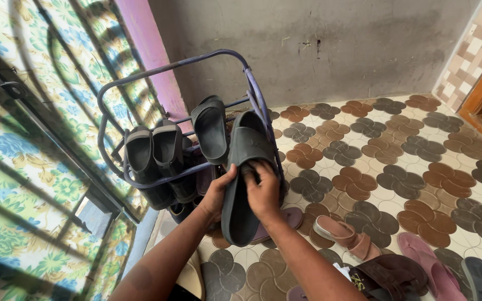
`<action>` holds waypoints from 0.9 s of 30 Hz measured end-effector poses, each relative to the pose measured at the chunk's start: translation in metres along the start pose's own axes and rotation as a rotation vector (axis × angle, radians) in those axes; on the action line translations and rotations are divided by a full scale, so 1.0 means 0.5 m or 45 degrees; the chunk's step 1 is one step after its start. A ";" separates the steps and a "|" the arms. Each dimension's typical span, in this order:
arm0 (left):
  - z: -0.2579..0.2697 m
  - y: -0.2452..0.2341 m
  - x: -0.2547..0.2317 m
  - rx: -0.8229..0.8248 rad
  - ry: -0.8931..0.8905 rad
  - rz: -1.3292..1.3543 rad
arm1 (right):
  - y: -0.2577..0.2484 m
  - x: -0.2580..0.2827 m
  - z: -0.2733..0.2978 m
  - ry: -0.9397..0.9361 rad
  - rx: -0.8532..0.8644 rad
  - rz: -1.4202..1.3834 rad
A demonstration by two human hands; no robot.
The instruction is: The person cleans a collection of slippers and sandals using a green cloth. They pick up each pair from a metal shoe rack, wipe the soles and uppers, and place them back on the rack. The process is repeated for multiple pairs of footwear in a systematic manner.
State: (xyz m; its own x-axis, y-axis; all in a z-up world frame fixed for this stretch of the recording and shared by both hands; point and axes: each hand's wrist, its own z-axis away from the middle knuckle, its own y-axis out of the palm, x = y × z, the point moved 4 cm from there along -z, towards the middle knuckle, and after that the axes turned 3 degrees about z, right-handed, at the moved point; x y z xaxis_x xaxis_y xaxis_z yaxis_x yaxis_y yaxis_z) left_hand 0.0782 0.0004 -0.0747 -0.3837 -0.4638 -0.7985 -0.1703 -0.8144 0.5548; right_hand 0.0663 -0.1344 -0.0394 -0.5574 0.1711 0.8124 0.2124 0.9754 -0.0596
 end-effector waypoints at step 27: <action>0.023 0.030 -0.006 -0.017 0.089 -0.034 | -0.041 0.082 0.076 -0.210 -0.056 0.334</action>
